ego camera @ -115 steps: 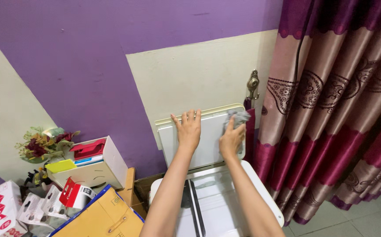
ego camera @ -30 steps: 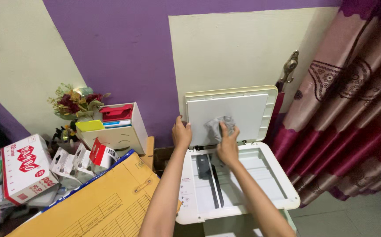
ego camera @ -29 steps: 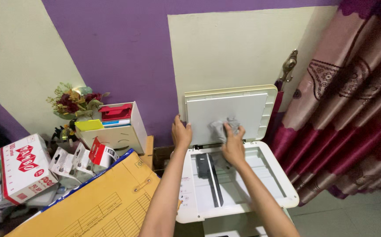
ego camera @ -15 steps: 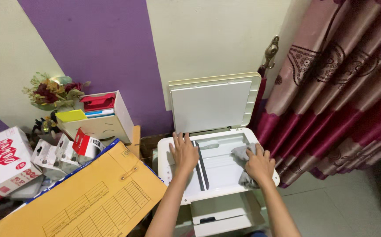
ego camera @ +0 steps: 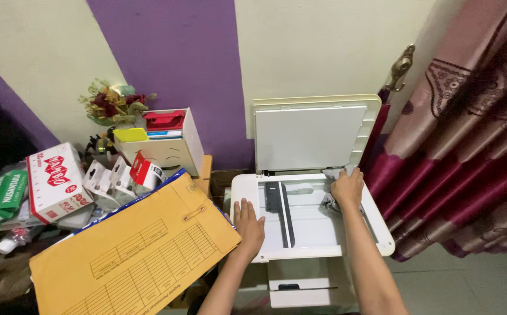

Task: The person sits on the floor and uses a cloth to wipe a yellow folder and a white printer. They clean the top, sides, and front of the printer, then open the lid to wipe the inside glass and surfaces before closing it.

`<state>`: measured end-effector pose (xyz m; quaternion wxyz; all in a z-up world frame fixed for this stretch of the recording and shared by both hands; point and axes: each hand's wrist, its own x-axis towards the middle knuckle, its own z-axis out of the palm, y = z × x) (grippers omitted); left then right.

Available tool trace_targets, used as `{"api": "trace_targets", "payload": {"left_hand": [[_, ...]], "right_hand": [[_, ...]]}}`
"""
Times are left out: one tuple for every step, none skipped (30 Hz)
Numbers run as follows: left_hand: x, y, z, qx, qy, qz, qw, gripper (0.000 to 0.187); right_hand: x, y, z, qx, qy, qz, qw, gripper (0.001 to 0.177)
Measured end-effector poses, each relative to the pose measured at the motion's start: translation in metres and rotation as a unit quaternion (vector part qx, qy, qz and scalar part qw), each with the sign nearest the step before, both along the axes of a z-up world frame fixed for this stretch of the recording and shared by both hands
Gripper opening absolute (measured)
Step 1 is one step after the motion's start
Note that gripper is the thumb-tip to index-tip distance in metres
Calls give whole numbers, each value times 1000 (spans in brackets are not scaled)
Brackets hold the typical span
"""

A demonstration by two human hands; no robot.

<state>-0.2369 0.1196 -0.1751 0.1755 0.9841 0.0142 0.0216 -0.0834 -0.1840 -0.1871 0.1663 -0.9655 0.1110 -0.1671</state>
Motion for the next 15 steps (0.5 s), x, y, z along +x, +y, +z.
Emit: {"api": "trace_targets", "payload": {"left_hand": [[-3, 3, -4, -5, -20, -6, 1000, 68], [-3, 4, -7, -10, -40, -14, 999, 67], [-3, 5, -7, -5, -31, -18, 999, 68], [-4, 6, -7, -1, -21, -23, 1000, 68], [-6, 6, -6, 4, -10, -28, 1000, 69], [-8, 6, -5, 5, -9, -34, 999, 69], [-9, 7, -5, 6, -8, -41, 999, 70], [-11, 7, -4, 8, -7, -47, 999, 70], [-14, 6, -4, 6, -17, -54, 998, 70], [-18, 6, -5, 5, -27, -61, 998, 70], [-21, 6, -6, 4, -38, -69, 997, 71], [-25, 6, -8, -6, -49, -74, 996, 70], [-31, 6, -10, -15, -60, -80, 995, 70], [-36, 6, -13, -25, -71, -85, 994, 70], [-39, 5, -15, -34, -89, -85, 992, 68]], "right_hand": [[1, 8, -2, 6, 9, 5, 1000, 44], [2, 18, -4, 8, -14, 27, 1000, 44], [3, 31, -8, 10, -36, 49, 998, 44], [1, 43, -10, 12, -57, 71, 996, 45], [0, 57, -10, -2, -55, 87, 995, 46], [-3, 74, -11, -17, -52, 104, 993, 48], [-7, 91, -10, -7, -52, 119, 992, 48], [-11, 108, -7, 4, -52, 134, 990, 48], [-17, 123, -4, 14, -51, 150, 987, 48], [-21, 139, -1, 25, -50, 166, 984, 49], [-26, 153, 1, 36, -48, 183, 981, 49], [-29, 165, 2, 47, -48, 199, 978, 50], [-30, 175, 3, 33, -57, 221, 973, 48], [-30, 184, 2, 19, -66, 242, 968, 47], [-30, 190, 0, 5, -74, 263, 962, 45]]}}
